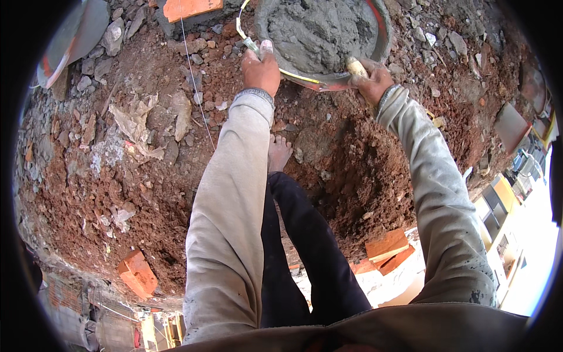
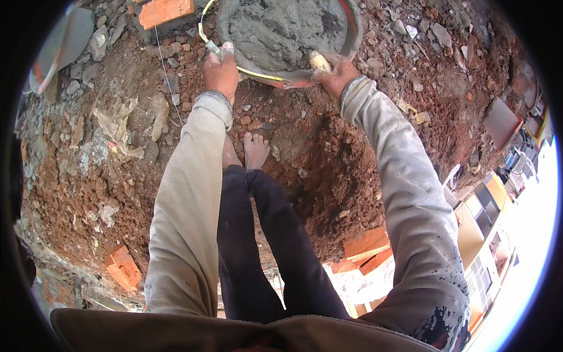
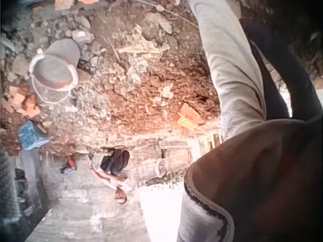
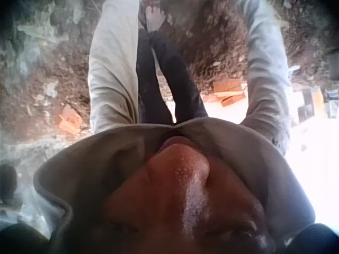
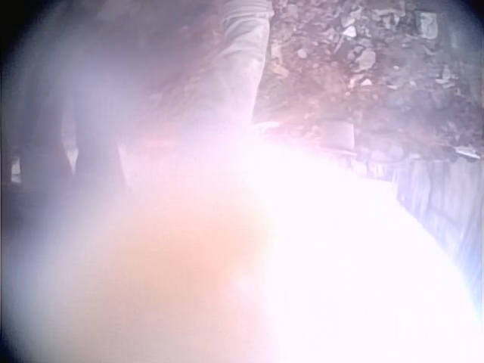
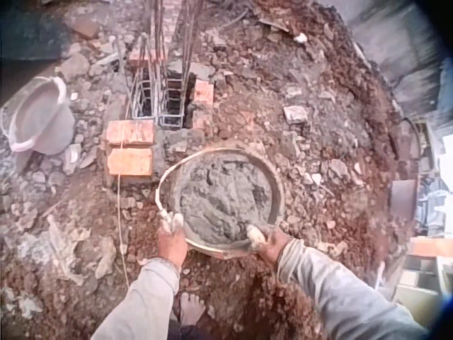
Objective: The person places bricks along a string line on the ground and then scoops cement from a head pan with a trowel to spread it between the bricks. The person works barefoot on a dirt construction site.
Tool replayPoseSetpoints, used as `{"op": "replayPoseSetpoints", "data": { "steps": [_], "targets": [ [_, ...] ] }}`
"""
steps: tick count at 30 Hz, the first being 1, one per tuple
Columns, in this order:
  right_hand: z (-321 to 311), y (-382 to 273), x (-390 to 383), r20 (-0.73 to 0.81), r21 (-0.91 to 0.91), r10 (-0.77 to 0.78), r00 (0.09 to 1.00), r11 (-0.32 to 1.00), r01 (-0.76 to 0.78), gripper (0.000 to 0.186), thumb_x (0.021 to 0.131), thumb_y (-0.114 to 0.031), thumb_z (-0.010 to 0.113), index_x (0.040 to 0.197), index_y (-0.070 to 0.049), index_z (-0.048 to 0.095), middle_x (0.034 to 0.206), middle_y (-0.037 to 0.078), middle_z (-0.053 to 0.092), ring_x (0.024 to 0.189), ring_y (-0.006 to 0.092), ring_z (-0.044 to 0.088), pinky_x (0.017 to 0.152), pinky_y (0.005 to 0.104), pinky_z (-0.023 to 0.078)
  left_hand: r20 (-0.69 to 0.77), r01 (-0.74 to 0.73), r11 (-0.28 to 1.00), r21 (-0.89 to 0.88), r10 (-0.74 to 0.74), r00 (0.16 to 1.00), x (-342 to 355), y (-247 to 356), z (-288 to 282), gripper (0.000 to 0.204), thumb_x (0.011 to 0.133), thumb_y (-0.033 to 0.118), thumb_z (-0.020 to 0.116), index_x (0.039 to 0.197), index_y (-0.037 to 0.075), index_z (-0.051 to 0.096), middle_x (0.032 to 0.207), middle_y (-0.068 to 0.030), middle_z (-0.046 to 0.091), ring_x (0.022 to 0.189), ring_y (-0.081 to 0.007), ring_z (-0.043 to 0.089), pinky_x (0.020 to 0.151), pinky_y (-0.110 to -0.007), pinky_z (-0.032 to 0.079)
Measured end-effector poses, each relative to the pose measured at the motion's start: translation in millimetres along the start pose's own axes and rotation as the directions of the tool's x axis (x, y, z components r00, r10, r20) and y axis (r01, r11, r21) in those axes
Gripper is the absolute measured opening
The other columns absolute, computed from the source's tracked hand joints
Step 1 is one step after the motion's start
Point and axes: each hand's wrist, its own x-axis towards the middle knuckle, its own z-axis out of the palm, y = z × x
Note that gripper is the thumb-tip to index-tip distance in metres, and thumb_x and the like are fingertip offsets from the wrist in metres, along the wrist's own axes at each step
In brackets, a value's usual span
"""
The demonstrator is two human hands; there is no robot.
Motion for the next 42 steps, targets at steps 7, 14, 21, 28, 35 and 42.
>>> {"op": "replayPoseSetpoints", "data": {
  "steps": [7, 14, 21, 28, 35, 42],
  "targets": [
    [-29, 19, -20, -0.010, -0.006, -0.068, 0.998, 0.998, 0.068, 0.045, 0.077, -0.002, 0.061, 0.122, -0.004, 0.053, 0.074, 0.001, 0.058, 0.050, 0.0080, 0.051, 0.043, 0.0222, 0.042, 0.089, 0.114, 0.989, -0.095, -0.106, 0.990, 5, 5, -8, 0.041, 0.095, 0.027, 0.047, 0.125, 0.000, 0.041, 0.110, -0.0147, 0.054, 0.088, -0.0224, 0.062, 0.064, -0.033, 0.057],
    [-36, 16, -60, -0.078, -0.159, -0.244, 0.967, 0.960, 0.229, 0.060, 0.074, -0.022, 0.066, 0.124, 0.007, 0.048, 0.091, 0.007, 0.057, 0.070, 0.0114, 0.055, 0.059, 0.0245, 0.046, 0.015, 0.028, 0.999, -0.030, -0.028, 1.000, -2, 3, -19, 0.036, 0.093, 0.033, 0.051, 0.110, 0.000, 0.051, 0.084, -0.0092, 0.060, 0.064, -0.0166, 0.061, 0.052, -0.028, 0.051],
    [40, 26, -138, -0.048, -0.133, -0.190, 0.981, 0.974, 0.182, 0.055, 0.074, -0.025, 0.067, 0.115, 0.009, 0.051, 0.105, 0.012, 0.057, 0.096, 0.0199, 0.054, 0.088, 0.0327, 0.044, -0.078, 0.286, 0.871, -0.400, -0.343, 0.936, -102, -91, -96, 0.030, 0.091, 0.031, 0.057, 0.102, 0.002, 0.057, 0.079, -0.0063, 0.063, 0.062, -0.0130, 0.061, 0.049, -0.023, 0.046],
    [153, 1, -150, 0.160, 0.092, 0.012, 0.987, 0.995, -0.027, 0.047, 0.072, -0.010, 0.062, 0.117, 0.003, 0.053, 0.099, 0.011, 0.059, 0.092, 0.0172, 0.056, 0.084, 0.0307, 0.045, -0.253, -0.115, 0.772, 0.625, 0.340, 0.906, -104, -136, -156, 0.044, 0.084, 0.015, 0.058, 0.122, -0.003, 0.048, 0.102, -0.0218, 0.061, 0.097, -0.0332, 0.061, 0.085, -0.036, 0.048],
    [208, 45, -74, 0.033, -0.082, -0.299, 0.954, 0.950, 0.301, 0.052, 0.070, -0.013, 0.069, 0.116, 0.006, 0.053, 0.103, 0.017, 0.062, 0.094, 0.0231, 0.060, 0.084, 0.0328, 0.047, -0.240, 0.234, 0.921, 0.312, -0.162, 0.957, -62, -156, -163, 0.029, 0.076, 0.012, 0.069, 0.101, 0.000, 0.061, 0.085, -0.0144, 0.065, 0.080, -0.0222, 0.063, 0.075, -0.034, 0.048],
    [229, 36, -35, 0.022, -0.067, 0.027, 0.999, 0.997, -0.026, 0.051, 0.071, -0.017, 0.068, 0.115, 0.005, 0.056, 0.099, 0.019, 0.064, 0.092, 0.0255, 0.061, 0.083, 0.0328, 0.047, -0.462, 0.061, 0.966, 0.250, 0.064, 0.884, -113, -123, -232, 0.019, 0.084, 0.019, 0.066, 0.085, 0.000, 0.062, 0.066, -0.0051, 0.058, 0.061, -0.0116, 0.054, 0.056, -0.029, 0.044]
  ]
}}
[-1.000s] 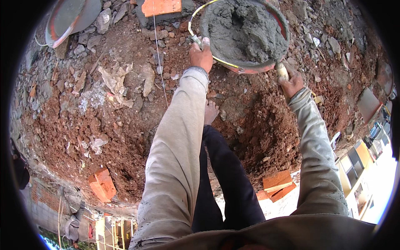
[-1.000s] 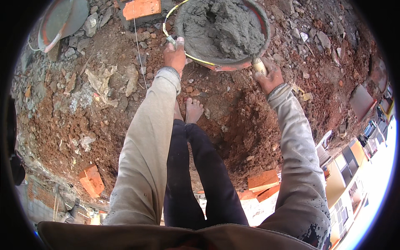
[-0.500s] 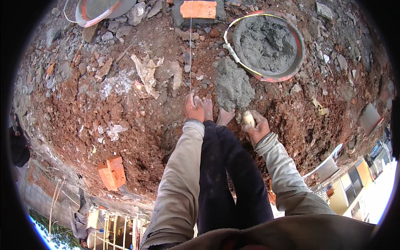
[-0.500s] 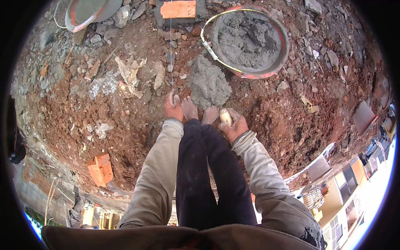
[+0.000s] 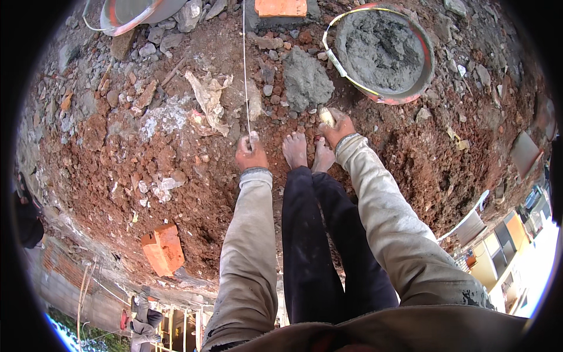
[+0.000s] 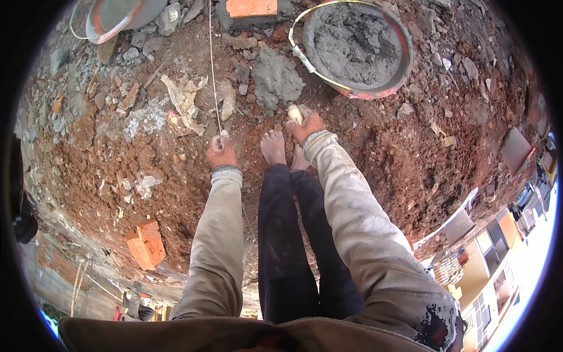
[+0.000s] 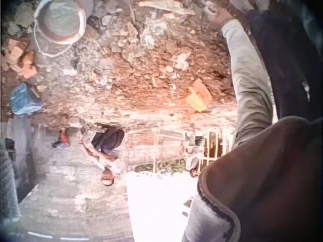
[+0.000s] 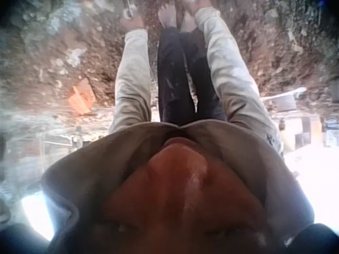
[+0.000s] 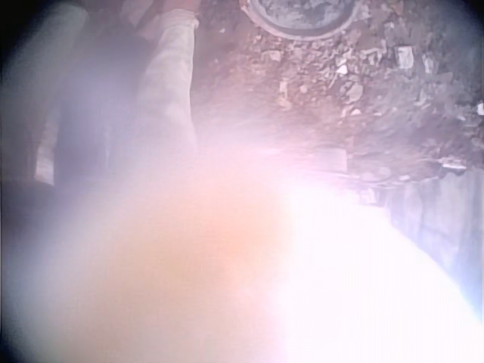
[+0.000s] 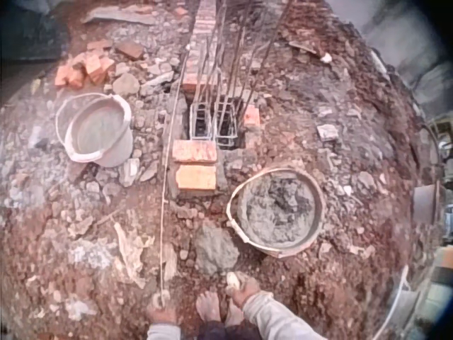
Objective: The person places bricks along a string line on the ground and then scoops cement from a head pan with a trowel to spread it between the bricks. The person works barefoot on a dirt construction site.
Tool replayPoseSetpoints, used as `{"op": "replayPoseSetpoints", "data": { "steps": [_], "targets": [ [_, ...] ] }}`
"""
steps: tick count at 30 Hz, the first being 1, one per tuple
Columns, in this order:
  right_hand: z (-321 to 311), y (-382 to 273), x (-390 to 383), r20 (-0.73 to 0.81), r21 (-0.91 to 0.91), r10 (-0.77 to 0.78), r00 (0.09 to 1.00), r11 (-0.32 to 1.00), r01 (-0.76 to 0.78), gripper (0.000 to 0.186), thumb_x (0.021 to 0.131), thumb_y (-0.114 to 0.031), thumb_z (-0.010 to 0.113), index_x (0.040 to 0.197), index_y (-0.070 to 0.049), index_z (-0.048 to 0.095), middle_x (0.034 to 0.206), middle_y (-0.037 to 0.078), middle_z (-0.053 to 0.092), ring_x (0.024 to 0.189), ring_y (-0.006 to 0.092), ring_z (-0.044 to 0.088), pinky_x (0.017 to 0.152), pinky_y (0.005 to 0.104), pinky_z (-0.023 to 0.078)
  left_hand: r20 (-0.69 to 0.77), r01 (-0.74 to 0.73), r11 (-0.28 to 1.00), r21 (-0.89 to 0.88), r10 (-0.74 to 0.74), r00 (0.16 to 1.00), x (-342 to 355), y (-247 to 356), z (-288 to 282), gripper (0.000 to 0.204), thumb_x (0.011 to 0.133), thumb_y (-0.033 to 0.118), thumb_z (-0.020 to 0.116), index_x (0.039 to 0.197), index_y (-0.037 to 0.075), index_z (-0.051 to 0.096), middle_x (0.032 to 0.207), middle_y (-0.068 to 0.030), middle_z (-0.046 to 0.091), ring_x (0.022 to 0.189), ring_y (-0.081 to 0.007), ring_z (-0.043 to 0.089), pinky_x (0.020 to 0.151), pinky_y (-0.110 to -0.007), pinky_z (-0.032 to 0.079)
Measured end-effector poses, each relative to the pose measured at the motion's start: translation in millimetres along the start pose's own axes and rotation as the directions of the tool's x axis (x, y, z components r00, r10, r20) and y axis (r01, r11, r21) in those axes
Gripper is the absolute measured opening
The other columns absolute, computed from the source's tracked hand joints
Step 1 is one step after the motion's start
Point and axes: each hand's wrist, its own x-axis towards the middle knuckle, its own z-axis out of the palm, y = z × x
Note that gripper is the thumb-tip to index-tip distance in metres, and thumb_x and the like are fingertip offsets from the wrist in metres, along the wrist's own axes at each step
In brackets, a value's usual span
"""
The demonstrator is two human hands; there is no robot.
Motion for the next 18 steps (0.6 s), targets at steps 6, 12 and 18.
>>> {"op": "replayPoseSetpoints", "data": {
  "steps": [6, 12, 18],
  "targets": [
    [48, -46, 43, 0.211, 0.467, 0.021, 0.977, 0.876, -0.120, 0.030, 0.081, -0.008, 0.056, 0.111, -0.005, 0.059, 0.075, 0.007, 0.061, 0.056, 0.0155, 0.056, 0.047, 0.0310, 0.046, -0.030, 0.116, 0.981, -0.155, -0.122, 0.992, 23, 2, -27, 0.011, 0.086, 0.010, 0.057, 0.085, 0.000, 0.060, 0.065, -0.0041, 0.055, 0.052, -0.0102, 0.053, 0.047, -0.028, 0.043],
    [83, -41, 107, 0.647, 0.733, -0.206, 0.734, 0.432, -0.525, 0.032, 0.076, -0.021, 0.051, 0.104, -0.008, 0.057, 0.065, 0.005, 0.053, 0.049, 0.0174, 0.051, 0.041, 0.0291, 0.043, 0.002, -0.019, 0.985, -0.172, 0.019, 1.000, 16, -2, -29, 0.015, 0.087, 0.014, 0.059, 0.083, 0.000, 0.060, 0.061, -0.0031, 0.054, 0.053, -0.0091, 0.055, 0.048, -0.027, 0.042],
    [63, 34, 31, 0.695, 0.521, -0.137, 0.706, 0.772, -0.363, 0.039, 0.081, -0.031, 0.052, 0.110, -0.005, 0.057, 0.082, 0.014, 0.062, 0.057, 0.0218, 0.057, 0.056, 0.0367, 0.050, 0.052, 0.008, 0.982, -0.189, 0.002, 0.999, -5, 7, -37, 0.016, 0.088, 0.016, 0.060, 0.083, 0.001, 0.061, 0.057, 0.0000, 0.055, 0.051, -0.0076, 0.052, 0.051, -0.024, 0.041]
  ]
}}
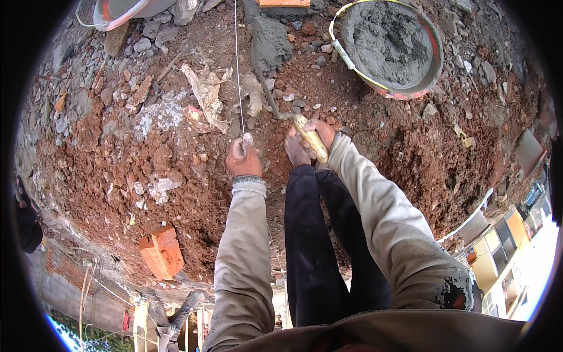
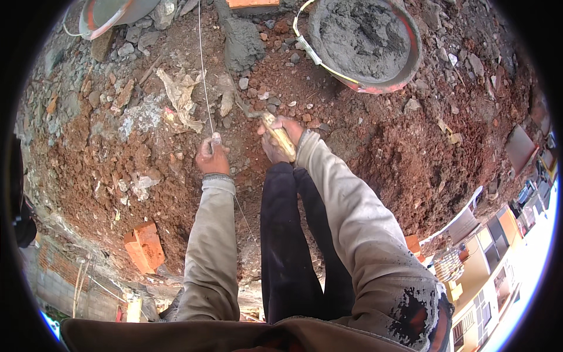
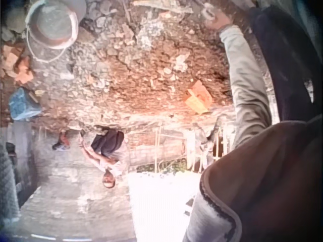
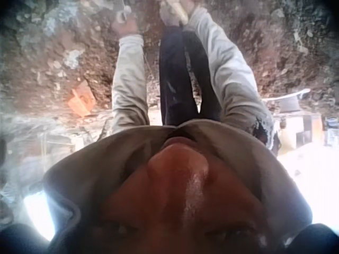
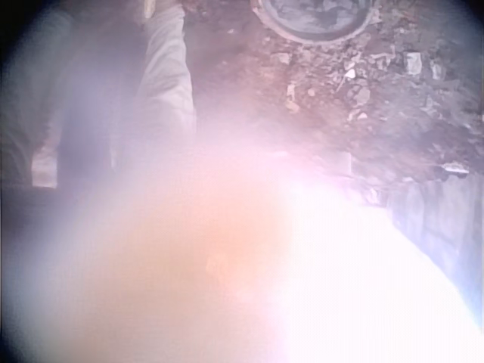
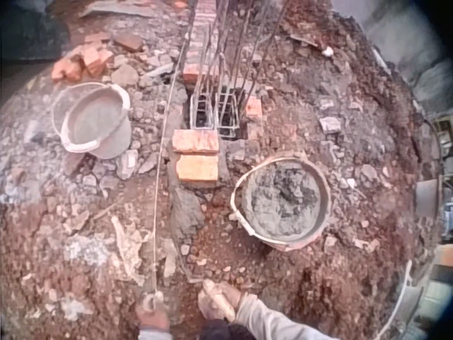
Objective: The person places bricks along a string line on the ground and then scoops cement from a head pan with a trowel to spread it between the bricks. The person works barefoot on a dirt construction site.
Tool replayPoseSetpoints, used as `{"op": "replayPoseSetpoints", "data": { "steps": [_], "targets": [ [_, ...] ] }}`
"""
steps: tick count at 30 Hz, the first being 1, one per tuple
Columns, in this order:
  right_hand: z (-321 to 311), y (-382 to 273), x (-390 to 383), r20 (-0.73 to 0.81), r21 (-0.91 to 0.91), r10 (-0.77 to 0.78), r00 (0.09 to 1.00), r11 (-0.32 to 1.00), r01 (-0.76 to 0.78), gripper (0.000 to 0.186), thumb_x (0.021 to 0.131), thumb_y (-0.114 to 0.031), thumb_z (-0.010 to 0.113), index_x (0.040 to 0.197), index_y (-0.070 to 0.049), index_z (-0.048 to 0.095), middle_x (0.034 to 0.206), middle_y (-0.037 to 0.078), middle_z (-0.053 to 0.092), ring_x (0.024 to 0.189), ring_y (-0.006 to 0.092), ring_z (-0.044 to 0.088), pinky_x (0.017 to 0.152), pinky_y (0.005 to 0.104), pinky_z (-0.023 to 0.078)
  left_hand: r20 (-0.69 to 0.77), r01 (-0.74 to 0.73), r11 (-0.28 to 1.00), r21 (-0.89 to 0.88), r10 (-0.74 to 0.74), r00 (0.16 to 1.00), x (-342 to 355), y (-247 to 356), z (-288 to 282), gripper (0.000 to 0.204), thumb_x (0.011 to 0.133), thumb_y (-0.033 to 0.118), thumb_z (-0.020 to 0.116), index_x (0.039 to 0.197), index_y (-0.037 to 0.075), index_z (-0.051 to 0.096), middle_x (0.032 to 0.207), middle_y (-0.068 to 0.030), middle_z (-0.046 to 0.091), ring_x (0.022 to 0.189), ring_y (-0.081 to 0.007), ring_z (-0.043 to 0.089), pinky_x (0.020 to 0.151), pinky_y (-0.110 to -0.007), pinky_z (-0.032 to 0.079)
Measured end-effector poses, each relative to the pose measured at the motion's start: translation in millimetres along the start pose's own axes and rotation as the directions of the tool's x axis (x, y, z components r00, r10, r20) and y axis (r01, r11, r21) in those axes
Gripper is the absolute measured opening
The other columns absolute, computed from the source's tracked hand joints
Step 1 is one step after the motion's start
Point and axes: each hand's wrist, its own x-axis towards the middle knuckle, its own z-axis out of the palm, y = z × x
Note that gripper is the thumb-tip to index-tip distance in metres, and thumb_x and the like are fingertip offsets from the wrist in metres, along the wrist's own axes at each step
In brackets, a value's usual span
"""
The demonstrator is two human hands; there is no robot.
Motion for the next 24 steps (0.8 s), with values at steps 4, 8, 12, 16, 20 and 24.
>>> {"op": "replayPoseSetpoints", "data": {
  "steps": [4, 8, 12, 16, 20, 24],
  "targets": [
    [5, -36, -29, -0.195, -0.977, -0.592, 0.782, 0.043, -0.211, 0.044, 0.087, -0.040, 0.051, 0.114, -0.005, 0.051, 0.076, 0.022, 0.064, 0.070, 0.0404, 0.063, 0.064, 0.0440, 0.052, 0.048, 0.142, 0.990, -0.019, -0.141, 0.989, -13, 22, 16, 0.016, 0.088, 0.016, 0.060, 0.084, 0.001, 0.062, 0.059, -0.0006, 0.056, 0.053, -0.0072, 0.052, 0.052, -0.022, 0.042],
    [23, -126, 10, -0.372, -0.864, -0.548, 0.749, -0.089, -0.495, 0.045, 0.086, -0.039, 0.052, 0.111, -0.002, 0.048, 0.081, 0.023, 0.066, 0.077, 0.0386, 0.065, 0.070, 0.0480, 0.052, 0.115, 0.074, 0.992, -0.099, -0.063, 0.991, -17, -2, 27, 0.016, 0.088, 0.013, 0.059, 0.093, -0.002, 0.061, 0.074, -0.0035, 0.059, 0.063, -0.0087, 0.055, 0.057, -0.024, 0.047],
    [3, -120, 4, -0.439, -0.883, -0.497, 0.749, 0.082, -0.463, 0.049, 0.088, -0.043, 0.048, 0.112, 0.000, 0.047, 0.091, 0.026, 0.064, 0.089, 0.0414, 0.062, 0.078, 0.0472, 0.050, 0.187, -0.029, 0.995, 0.100, 0.010, 0.982, -24, -6, 52, 0.027, 0.087, 0.012, 0.060, 0.108, -0.005, 0.058, 0.092, -0.0092, 0.061, 0.075, -0.0137, 0.059, 0.069, -0.028, 0.049],
    [37, -95, -119, -0.382, -0.923, -0.434, 0.816, 0.221, -0.315, 0.050, 0.088, -0.046, 0.047, 0.112, -0.002, 0.047, 0.094, 0.027, 0.061, 0.086, 0.0451, 0.060, 0.077, 0.0499, 0.048, 0.182, 0.026, 0.970, 0.240, -0.072, 0.981, -23, -13, 60, 0.042, 0.084, 0.017, 0.063, 0.118, -0.005, 0.053, 0.108, -0.0196, 0.061, 0.103, -0.0271, 0.058, 0.088, -0.036, 0.045],
    [20, -154, -271, -0.265, -0.831, -0.771, 0.579, -0.122, -0.543, 0.042, 0.090, -0.033, 0.054, 0.127, -0.013, 0.048, 0.083, 0.010, 0.066, 0.063, 0.0201, 0.065, 0.056, 0.0334, 0.055, 0.036, -0.234, 0.831, 0.506, 0.250, 0.968, -35, 17, 85, 0.049, 0.083, 0.022, 0.063, 0.123, -0.004, 0.049, 0.119, -0.0224, 0.055, 0.108, -0.0319, 0.056, 0.093, -0.037, 0.044],
    [-43, -277, -269, -0.388, -0.368, -0.784, 0.484, -0.350, -0.862, 0.038, 0.095, -0.025, 0.043, 0.132, -0.016, 0.044, 0.101, 0.013, 0.060, 0.075, 0.0225, 0.064, 0.068, 0.0346, 0.055, 0.264, -0.123, 0.990, -0.074, 0.138, 0.954, -29, 72, 150, 0.047, 0.085, 0.025, 0.062, 0.120, -0.005, 0.051, 0.116, -0.0219, 0.057, 0.104, -0.0343, 0.057, 0.093, -0.037, 0.043]
  ]
}}
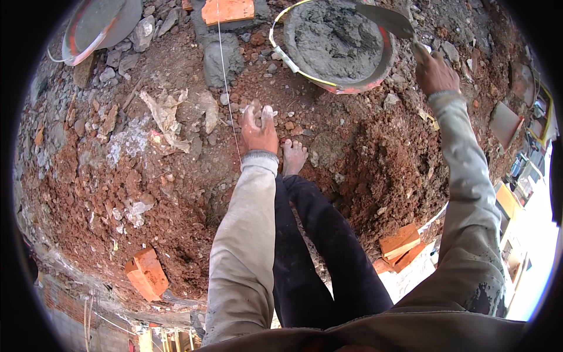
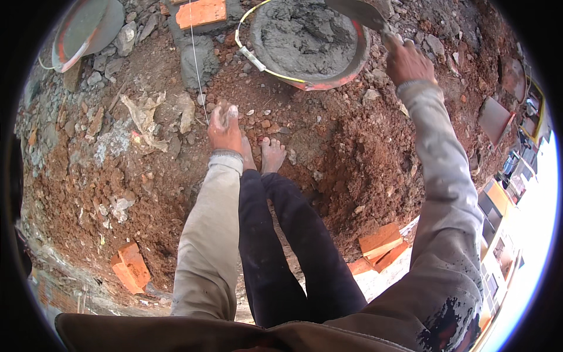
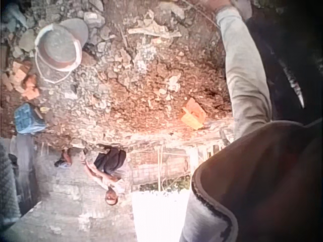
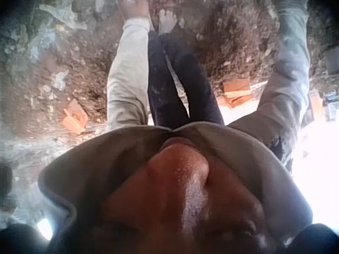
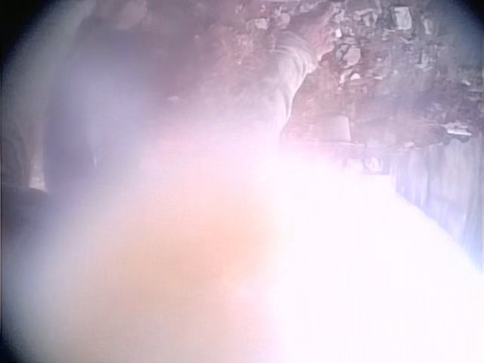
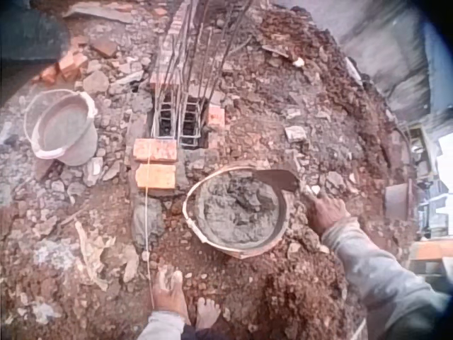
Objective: The person places bricks along a string line on the ground and then scoops cement from a head pan with a trowel to spread it between the bricks. The person works barefoot on a dirt construction site.
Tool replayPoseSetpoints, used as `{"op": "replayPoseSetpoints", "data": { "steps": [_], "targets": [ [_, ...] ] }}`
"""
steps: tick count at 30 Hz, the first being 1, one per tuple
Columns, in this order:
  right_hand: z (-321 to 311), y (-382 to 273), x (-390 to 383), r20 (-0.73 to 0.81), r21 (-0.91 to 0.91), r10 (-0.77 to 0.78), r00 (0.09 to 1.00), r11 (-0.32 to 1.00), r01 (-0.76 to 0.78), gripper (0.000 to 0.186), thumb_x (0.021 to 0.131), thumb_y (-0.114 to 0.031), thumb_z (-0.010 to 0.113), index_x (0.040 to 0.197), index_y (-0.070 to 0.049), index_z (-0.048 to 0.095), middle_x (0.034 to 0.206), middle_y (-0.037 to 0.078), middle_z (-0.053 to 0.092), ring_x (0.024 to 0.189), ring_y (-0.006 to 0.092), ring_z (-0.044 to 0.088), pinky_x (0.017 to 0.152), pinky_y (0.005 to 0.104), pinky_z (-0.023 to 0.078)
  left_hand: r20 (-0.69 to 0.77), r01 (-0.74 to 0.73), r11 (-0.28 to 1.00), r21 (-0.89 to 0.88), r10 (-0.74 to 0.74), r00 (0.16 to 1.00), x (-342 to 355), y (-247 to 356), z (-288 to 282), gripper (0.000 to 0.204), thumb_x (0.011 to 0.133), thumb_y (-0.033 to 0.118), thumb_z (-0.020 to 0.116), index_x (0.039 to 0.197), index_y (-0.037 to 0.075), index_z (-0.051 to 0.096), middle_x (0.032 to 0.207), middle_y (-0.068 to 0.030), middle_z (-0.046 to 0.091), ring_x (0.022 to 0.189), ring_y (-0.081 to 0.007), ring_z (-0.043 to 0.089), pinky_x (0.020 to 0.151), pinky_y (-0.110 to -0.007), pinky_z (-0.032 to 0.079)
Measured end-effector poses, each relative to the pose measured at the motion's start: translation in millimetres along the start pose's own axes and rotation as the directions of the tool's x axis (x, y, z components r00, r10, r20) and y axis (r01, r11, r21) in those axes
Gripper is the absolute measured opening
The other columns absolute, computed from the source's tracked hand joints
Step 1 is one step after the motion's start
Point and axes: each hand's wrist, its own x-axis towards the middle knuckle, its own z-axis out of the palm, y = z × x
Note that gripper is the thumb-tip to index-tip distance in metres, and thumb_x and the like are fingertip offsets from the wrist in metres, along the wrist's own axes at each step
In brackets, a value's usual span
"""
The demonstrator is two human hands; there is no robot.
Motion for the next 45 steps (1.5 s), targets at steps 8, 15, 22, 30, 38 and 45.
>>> {"op": "replayPoseSetpoints", "data": {
  "steps": [8, 15, 22, 30, 38, 45],
  "targets": [
    [25, 2, -21, 0.146, 0.218, -0.208, 0.967, 0.960, 0.173, 0.035, 0.095, -0.037, 0.042, 0.122, -0.015, 0.044, 0.081, 0.013, 0.063, 0.058, 0.0190, 0.061, 0.047, 0.0357, 0.052, 0.212, 0.306, 0.885, -0.350, -0.243, 0.946, 132, 76, 83, 0.045, 0.094, 0.040, 0.044, 0.123, 0.007, 0.054, 0.133, -0.0125, 0.046, 0.123, -0.0247, 0.037, 0.100, -0.041, 0.032],
    [61, -32, 8, 0.460, 0.179, -0.202, 0.865, 0.975, 0.132, 0.039, 0.095, -0.048, 0.034, 0.108, -0.013, 0.045, 0.070, 0.012, 0.062, 0.063, 0.0264, 0.063, 0.061, 0.0403, 0.054, 0.245, 0.240, 0.880, -0.411, -0.147, 0.958, 119, 62, 104, 0.031, 0.093, 0.010, 0.049, 0.123, 0.004, 0.055, 0.120, -0.0065, 0.056, 0.110, -0.0147, 0.049, 0.093, -0.026, 0.036],
    [65, 20, 13, 0.554, 0.077, 0.026, 0.832, 0.994, -0.082, 0.043, 0.096, -0.042, 0.034, 0.127, -0.015, 0.042, 0.084, 0.015, 0.065, 0.076, 0.0232, 0.066, 0.069, 0.0397, 0.055, 0.239, 0.082, 0.968, -0.237, -0.023, 0.971, 88, 91, 102, 0.032, 0.089, 0.003, 0.052, 0.121, 0.001, 0.055, 0.113, -0.0092, 0.060, 0.099, -0.0148, 0.055, 0.087, -0.027, 0.042],
    [120, -45, -2, 0.342, 0.812, -0.101, 0.934, 0.532, -0.239, 0.038, 0.081, -0.030, 0.061, 0.111, -0.006, 0.062, 0.097, 0.019, 0.066, 0.091, 0.0313, 0.063, 0.085, 0.0379, 0.047, 0.199, 0.045, 0.999, -0.030, -0.038, 0.979, 39, 114, 117, 0.033, 0.087, 0.001, 0.049, 0.119, 0.005, 0.053, 0.108, -0.0178, 0.060, 0.100, -0.0288, 0.059, 0.085, -0.034, 0.044],
    [109, -50, -11, 0.349, 0.910, -0.114, 0.930, 0.278, -0.308, 0.043, 0.081, -0.028, 0.064, 0.109, 0.003, 0.060, 0.092, 0.017, 0.066, 0.084, 0.0267, 0.063, 0.079, 0.0368, 0.048, 0.182, 0.023, 0.992, -0.127, 0.000, 0.983, 61, 92, 111, 0.036, 0.088, 0.000, 0.050, 0.123, 0.005, 0.053, 0.108, -0.0115, 0.060, 0.091, -0.0177, 0.059, 0.078, -0.030, 0.047],
    [120, -25, -32, 0.058, 0.924, -0.053, 0.997, 0.381, -0.034, 0.047, 0.079, -0.030, 0.065, 0.114, 0.000, 0.059, 0.105, 0.019, 0.064, 0.098, 0.0296, 0.062, 0.088, 0.0365, 0.046, 0.176, 0.011, 0.992, -0.126, 0.011, 0.984, 95, 21, 53, 0.056, 0.086, 0.019, 0.063, 0.134, 0.004, 0.040, 0.104, -0.0079, 0.061, 0.076, -0.0124, 0.057, 0.066, -0.029, 0.046]
  ]
}}
